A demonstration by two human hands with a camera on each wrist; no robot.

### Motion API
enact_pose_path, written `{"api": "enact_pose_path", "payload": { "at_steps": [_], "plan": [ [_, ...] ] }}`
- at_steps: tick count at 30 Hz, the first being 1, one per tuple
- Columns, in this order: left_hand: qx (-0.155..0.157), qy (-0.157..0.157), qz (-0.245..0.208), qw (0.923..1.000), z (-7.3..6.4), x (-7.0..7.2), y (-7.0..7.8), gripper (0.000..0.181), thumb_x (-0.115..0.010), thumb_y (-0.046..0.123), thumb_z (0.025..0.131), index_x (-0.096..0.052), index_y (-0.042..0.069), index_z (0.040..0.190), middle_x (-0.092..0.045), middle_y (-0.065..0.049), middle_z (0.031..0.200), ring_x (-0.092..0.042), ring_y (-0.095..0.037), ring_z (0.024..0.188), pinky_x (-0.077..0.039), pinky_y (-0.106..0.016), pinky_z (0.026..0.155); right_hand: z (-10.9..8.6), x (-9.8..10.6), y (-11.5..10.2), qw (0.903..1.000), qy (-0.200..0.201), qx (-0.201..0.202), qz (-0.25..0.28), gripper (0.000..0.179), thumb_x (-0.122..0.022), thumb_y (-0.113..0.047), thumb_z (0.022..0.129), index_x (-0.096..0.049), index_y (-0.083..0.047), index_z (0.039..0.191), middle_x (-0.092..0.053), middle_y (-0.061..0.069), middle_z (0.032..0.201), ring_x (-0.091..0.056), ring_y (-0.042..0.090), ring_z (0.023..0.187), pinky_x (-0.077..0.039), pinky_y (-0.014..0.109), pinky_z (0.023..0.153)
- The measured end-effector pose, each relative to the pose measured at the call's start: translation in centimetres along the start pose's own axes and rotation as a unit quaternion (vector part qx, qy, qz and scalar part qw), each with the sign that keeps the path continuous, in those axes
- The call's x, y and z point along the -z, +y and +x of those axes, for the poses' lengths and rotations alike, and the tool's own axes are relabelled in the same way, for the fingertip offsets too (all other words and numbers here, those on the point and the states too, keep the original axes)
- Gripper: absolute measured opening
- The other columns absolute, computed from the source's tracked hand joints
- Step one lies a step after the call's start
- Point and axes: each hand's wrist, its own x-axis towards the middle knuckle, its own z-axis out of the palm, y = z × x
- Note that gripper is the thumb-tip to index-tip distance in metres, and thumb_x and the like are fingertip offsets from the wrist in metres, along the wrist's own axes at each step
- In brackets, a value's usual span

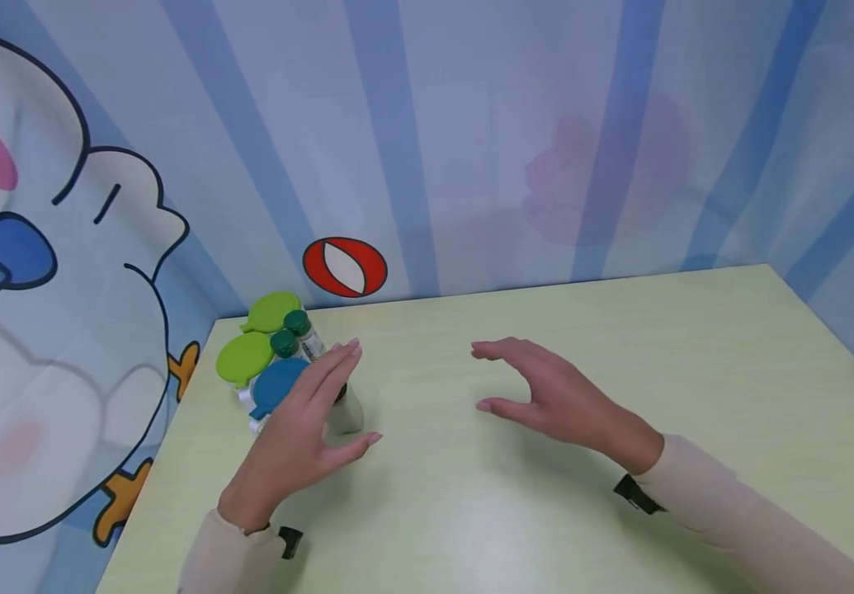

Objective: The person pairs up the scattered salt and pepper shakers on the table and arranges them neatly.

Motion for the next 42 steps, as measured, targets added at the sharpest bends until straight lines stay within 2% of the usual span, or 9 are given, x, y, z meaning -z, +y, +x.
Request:
{"api": "enact_pose_path", "payload": {
  "at_steps": [7,8,11,14,15,19,23,32,42],
  "plan": [
    [0.032,0.016,0.003,0.9993,-0.9,0.5,-1.2,0.102,-0.090,0.033,0.075,-0.034,0.012,0.159,-0.037,-0.008,0.162,-0.037,-0.027,0.147,-0.040,-0.036,0.115,0.8,-0.9,-0.3,0.9997,0.000,0.014,0.018,0.062,-0.077,-0.037,0.091,-0.053,-0.018,0.146,-0.062,-0.003,0.138,-0.057,0.015,0.128,-0.048,0.043,0.107],
    [0.035,0.020,0.001,0.9992,-1.1,0.5,-1.5,0.100,-0.088,0.039,0.078,-0.035,0.012,0.158,-0.038,-0.009,0.161,-0.037,-0.027,0.147,-0.037,-0.032,0.117,0.9,-1.0,-0.3,0.9996,0.000,0.015,0.022,0.062,-0.077,-0.036,0.091,-0.053,-0.018,0.145,-0.062,-0.004,0.137,-0.057,0.015,0.128,-0.048,0.043,0.106],
    [0.036,0.031,-0.013,0.9988,-1.5,0.5,-2.1,0.098,-0.089,0.037,0.077,-0.038,0.009,0.157,-0.039,-0.011,0.160,-0.037,-0.028,0.146,-0.028,-0.024,0.120,1.2,-1.4,-0.4,0.9994,-0.004,0.013,0.032,0.063,-0.078,-0.035,0.090,-0.053,-0.018,0.145,-0.063,-0.005,0.135,-0.058,0.014,0.127,-0.049,0.042,0.105],
    [0.041,0.033,-0.019,0.9984,-1.8,0.7,-2.7,0.096,-0.088,0.036,0.078,-0.039,0.009,0.156,-0.040,-0.012,0.159,-0.037,-0.028,0.146,-0.025,-0.020,0.120,1.6,-1.8,-0.5,0.9988,-0.005,0.013,0.047,0.063,-0.079,-0.034,0.090,-0.054,-0.018,0.145,-0.063,-0.007,0.134,-0.059,0.013,0.125,-0.050,0.042,0.104],
    [0.046,0.031,-0.019,0.9983,-1.9,0.8,-2.8,0.098,-0.091,0.028,0.075,-0.039,0.009,0.156,-0.040,-0.011,0.159,-0.037,-0.028,0.146,-0.027,-0.021,0.120,1.7,-1.9,-0.5,0.9986,-0.006,0.014,0.050,0.062,-0.079,-0.034,0.090,-0.054,-0.019,0.145,-0.063,-0.007,0.134,-0.059,0.013,0.125,-0.051,0.042,0.103],
    [0.072,0.025,-0.012,0.9971,-2.1,1.1,-3.4,0.103,-0.093,0.023,0.073,-0.036,0.014,0.158,-0.039,-0.008,0.160,-0.038,-0.027,0.146,-0.039,-0.039,0.117,2.0,-2.5,-0.7,0.9976,-0.003,0.027,0.063,0.062,-0.079,-0.034,0.089,-0.055,-0.018,0.144,-0.064,-0.006,0.132,-0.060,0.014,0.123,-0.052,0.043,0.101],
    [0.093,0.022,-0.018,0.9953,-2.4,1.3,-4.3,0.104,-0.092,0.022,0.074,-0.033,0.017,0.160,-0.038,-0.005,0.162,-0.038,-0.028,0.145,-0.044,-0.056,0.109,2.4,-3.0,-0.8,0.9966,-0.007,0.033,0.076,0.061,-0.080,-0.032,0.089,-0.055,-0.017,0.143,-0.065,-0.006,0.132,-0.061,0.014,0.122,-0.052,0.043,0.102],
    [0.141,0.032,-0.057,0.9878,-3.1,1.2,-6.2,0.102,-0.091,0.016,0.075,-0.033,0.021,0.160,-0.038,-0.006,0.161,-0.039,-0.031,0.145,-0.044,-0.060,0.106,3.4,-4.2,-1.1,0.9925,-0.030,0.028,0.115,0.061,-0.080,-0.032,0.089,-0.055,-0.020,0.143,-0.064,-0.010,0.130,-0.060,0.008,0.120,-0.051,0.038,0.102],
    [0.216,0.019,-0.087,0.9724,-3.8,0.8,-7.9,0.095,-0.088,0.021,0.080,-0.034,0.019,0.159,-0.037,-0.013,0.159,-0.036,-0.039,0.143,-0.042,-0.071,0.102,4.4,-5.5,-1.4,0.9906,-0.044,0.033,0.125,0.062,-0.080,-0.031,0.089,-0.054,-0.019,0.144,-0.064,-0.009,0.130,-0.060,0.011,0.120,-0.051,0.037,0.103]
  ]
}}
